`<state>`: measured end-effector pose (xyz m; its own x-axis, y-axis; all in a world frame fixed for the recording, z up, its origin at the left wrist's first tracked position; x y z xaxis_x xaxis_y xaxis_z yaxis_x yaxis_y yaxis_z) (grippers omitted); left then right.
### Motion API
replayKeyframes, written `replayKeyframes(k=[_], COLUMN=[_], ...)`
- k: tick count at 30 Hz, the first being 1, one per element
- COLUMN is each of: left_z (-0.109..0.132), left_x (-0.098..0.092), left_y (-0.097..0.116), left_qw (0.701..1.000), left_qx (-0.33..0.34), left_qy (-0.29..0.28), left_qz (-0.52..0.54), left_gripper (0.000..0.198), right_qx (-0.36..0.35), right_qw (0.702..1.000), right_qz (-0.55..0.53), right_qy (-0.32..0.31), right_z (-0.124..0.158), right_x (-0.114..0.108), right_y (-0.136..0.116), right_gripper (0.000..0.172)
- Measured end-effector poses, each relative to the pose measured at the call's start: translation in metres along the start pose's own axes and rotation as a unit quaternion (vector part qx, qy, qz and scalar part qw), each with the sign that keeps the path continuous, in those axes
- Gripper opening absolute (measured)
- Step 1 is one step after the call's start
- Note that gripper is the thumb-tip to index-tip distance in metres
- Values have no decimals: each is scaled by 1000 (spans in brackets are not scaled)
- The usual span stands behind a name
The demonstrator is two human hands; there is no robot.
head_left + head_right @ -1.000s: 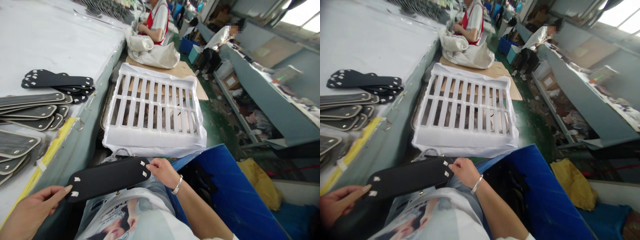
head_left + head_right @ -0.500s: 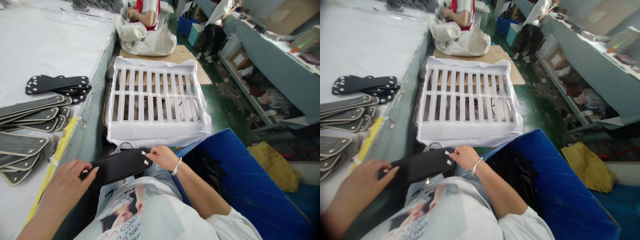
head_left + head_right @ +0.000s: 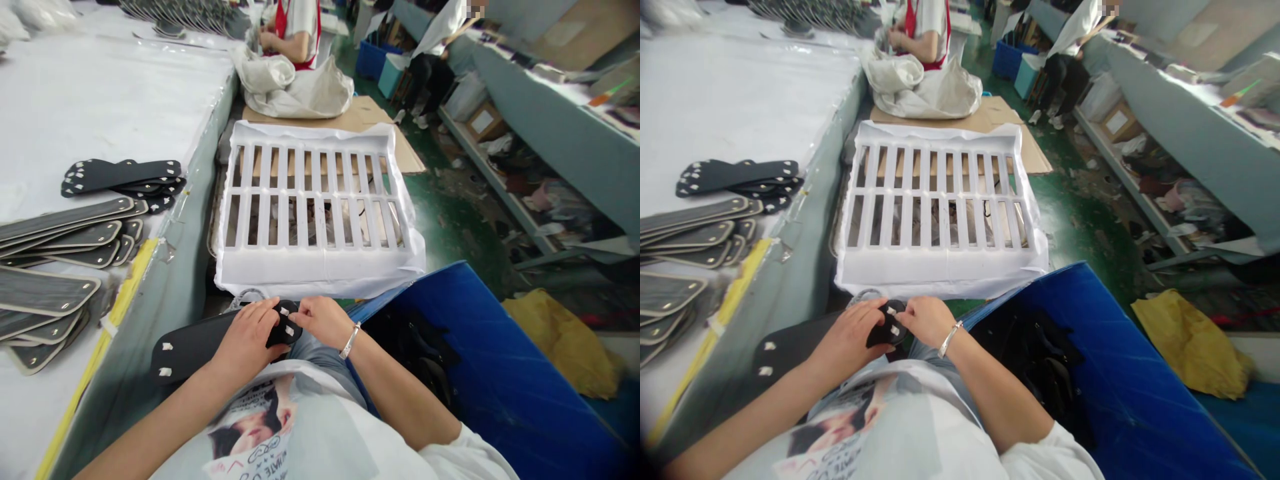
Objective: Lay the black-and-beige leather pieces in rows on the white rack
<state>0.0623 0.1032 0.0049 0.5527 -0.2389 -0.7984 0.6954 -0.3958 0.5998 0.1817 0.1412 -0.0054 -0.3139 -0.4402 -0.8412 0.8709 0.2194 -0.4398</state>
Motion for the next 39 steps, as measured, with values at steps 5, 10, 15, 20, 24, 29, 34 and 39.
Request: replayKeyframes(k=[5, 10, 15, 20, 24, 29, 34, 39], left_z=[-1, -2, -3, 1, 3, 3, 4, 6], left_x=[-2, 0, 2, 2, 2, 4, 6, 5], left_y=[2, 1, 1, 3, 3, 2, 2, 7], left_qw=[1000, 1000, 1000, 1000, 1000, 1000, 1000, 999], left_qx=[-13, -13, -10, 11, 16, 17, 18, 28], left_qy=[16, 20, 9, 13, 18, 8, -17, 9], left_qz=[14, 21, 13, -3, -12, -15, -13, -38], left_gripper=[27, 29, 32, 45, 46, 46, 53, 48], right_qx=[3, 4, 2, 26, 13, 11, 29, 29], right_qw=[1000, 999, 1000, 983, 936, 926, 953, 975], right_qz=[-4, -10, -8, -163, -322, -355, -291, -219], right_qy=[-16, -34, -10, -86, -141, -127, -75, 4], right_z=[-2, -4, -7, -14, -11, -2, 1, 6], right_x=[0, 3, 4, 32, 55, 57, 49, 35], right_y=[1, 3, 8, 30, 38, 37, 36, 36], right_gripper=[28, 28, 33, 39, 39, 37, 34, 31])
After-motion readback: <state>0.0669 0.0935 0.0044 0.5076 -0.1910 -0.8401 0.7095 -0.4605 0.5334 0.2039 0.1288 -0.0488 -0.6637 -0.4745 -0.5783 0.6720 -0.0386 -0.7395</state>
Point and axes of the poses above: each hand's wrist, its own z-axis away from the middle knuckle, its own x-axis out of the palm, y = z × x, the point moved 8 cm from there along -z, towards the middle knuckle, and after that the axes turned 9 degrees about z, right-handed, at the moved point
